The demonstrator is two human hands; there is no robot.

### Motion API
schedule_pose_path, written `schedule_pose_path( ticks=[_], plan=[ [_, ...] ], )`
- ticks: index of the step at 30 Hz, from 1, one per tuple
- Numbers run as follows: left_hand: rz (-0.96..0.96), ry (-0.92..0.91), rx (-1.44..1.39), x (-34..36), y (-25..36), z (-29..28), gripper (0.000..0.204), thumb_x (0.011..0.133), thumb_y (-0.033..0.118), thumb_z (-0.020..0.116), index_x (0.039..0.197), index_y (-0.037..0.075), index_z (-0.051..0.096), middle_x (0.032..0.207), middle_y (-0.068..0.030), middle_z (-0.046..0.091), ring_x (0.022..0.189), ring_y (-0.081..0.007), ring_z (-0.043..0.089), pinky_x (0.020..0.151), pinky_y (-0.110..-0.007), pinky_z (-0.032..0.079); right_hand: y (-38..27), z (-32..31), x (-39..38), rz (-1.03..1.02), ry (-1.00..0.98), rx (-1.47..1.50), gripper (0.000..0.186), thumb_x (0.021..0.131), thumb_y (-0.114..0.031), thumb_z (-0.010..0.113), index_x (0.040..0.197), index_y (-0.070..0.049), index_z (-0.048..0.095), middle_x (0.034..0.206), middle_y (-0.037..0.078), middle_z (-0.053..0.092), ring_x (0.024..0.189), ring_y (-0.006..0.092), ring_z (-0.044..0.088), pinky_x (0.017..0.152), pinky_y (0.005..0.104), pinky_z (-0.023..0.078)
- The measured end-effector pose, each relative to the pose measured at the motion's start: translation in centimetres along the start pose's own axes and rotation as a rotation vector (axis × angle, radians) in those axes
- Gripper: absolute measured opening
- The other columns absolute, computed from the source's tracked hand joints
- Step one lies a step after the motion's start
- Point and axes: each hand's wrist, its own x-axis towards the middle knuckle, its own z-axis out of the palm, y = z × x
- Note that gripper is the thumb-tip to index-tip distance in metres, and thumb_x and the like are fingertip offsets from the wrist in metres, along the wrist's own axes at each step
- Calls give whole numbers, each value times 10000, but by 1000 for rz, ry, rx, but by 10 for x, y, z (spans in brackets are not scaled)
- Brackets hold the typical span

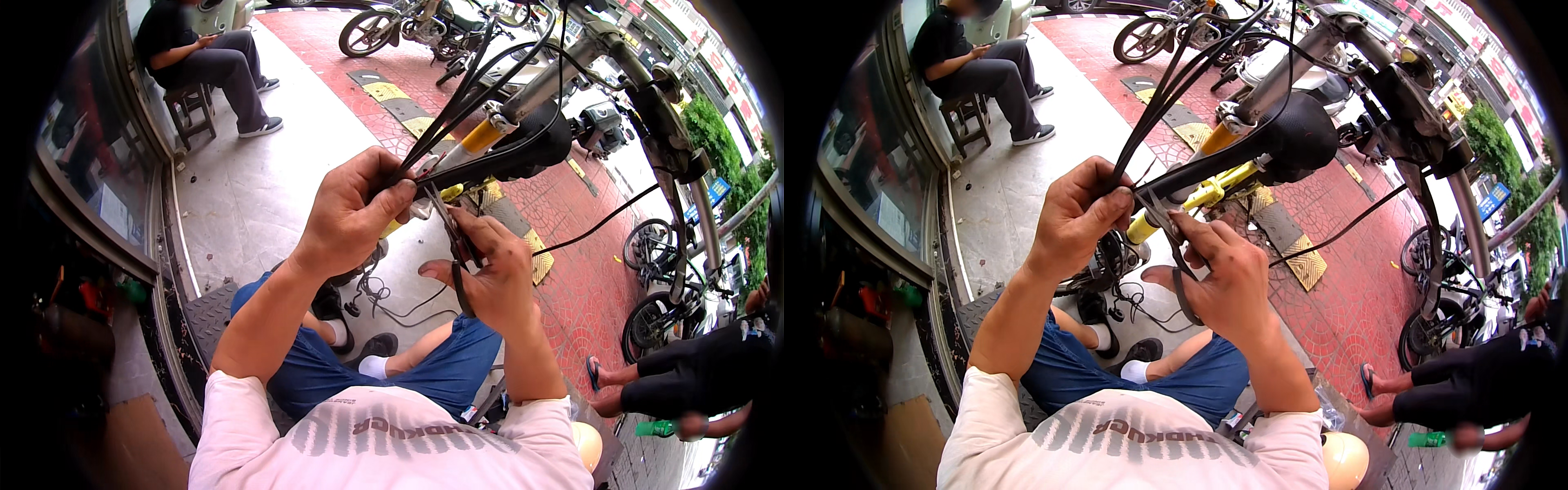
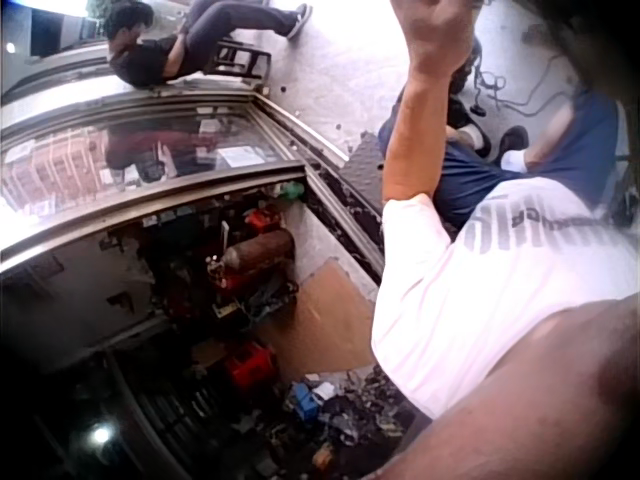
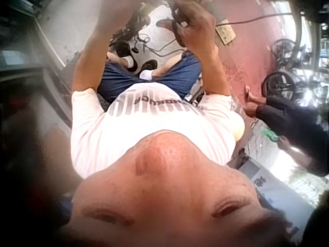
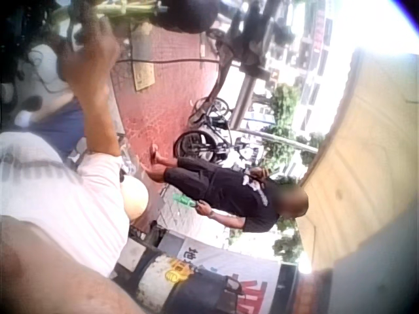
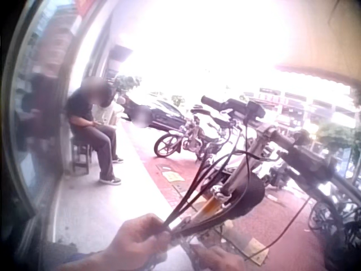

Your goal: The person removes a small electronic wiring component from a plastic bag, uses scissors to cut and strip wires on a bicycle handlebar, and then connects the wires by hand.

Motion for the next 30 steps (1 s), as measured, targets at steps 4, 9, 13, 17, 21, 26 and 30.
schedule_pose_path(
  ticks=[4,9,13,17,21,26,30],
  plan=[
    [-11,-15,-38,1,-3,1,106,1029,46,637,1101,-26,609,905,-32,655,786,-63,600,713,-224,509,-2,3,7,-41,40,-29,740,687,-415,961,1249,0,716,883,95,697,676,168,627,631,299,513],
    [24,-44,-7,1,-5,1,126,1039,92,661,1114,2,614,902,-11,659,791,-49,604,711,-208,522,0,6,11,-79,52,-13,721,696,-413,959,1241,-4,722,883,91,699,662,160,624,617,297,516],
    [34,-61,-12,2,-5,0,127,1041,96,658,1117,2,617,910,-11,666,794,-47,606,714,-208,524,2,7,13,-99,60,9,716,703,-420,955,1236,-3,724,882,87,698,665,159,625,619,298,517],
    [31,-59,7,0,-3,1,128,1041,97,657,1119,2,623,905,-4,660,787,-42,599,709,-203,516,0,6,13,-73,42,1,710,703,-423,952,1230,-6,723,859,79,679,663,157,614,610,298,507],
    [32,-60,6,0,-3,1,115,1036,64,644,1111,-20,617,909,-30,673,778,-57,595,694,-215,505,0,8,13,-83,61,12,700,700,-409,954,1227,-11,722,826,67,649,656,154,596,600,300,494],
    [29,-53,3,0,-2,1,113,1040,62,638,1115,-20,616,911,-34,676,779,-57,600,686,-212,505,4,11,14,-95,73,38,691,696,-394,959,1224,-14,725,810,55,633,654,151,585,596,300,485],
    [8,-6,-9,-2,-1,6,113,1054,82,620,1138,8,608,920,-26,677,787,-38,603,665,-192,494,8,13,12,-64,70,51,689,687,-393,964,1215,-18,730,818,55,638,659,151,586,599,296,480]
  ],
)
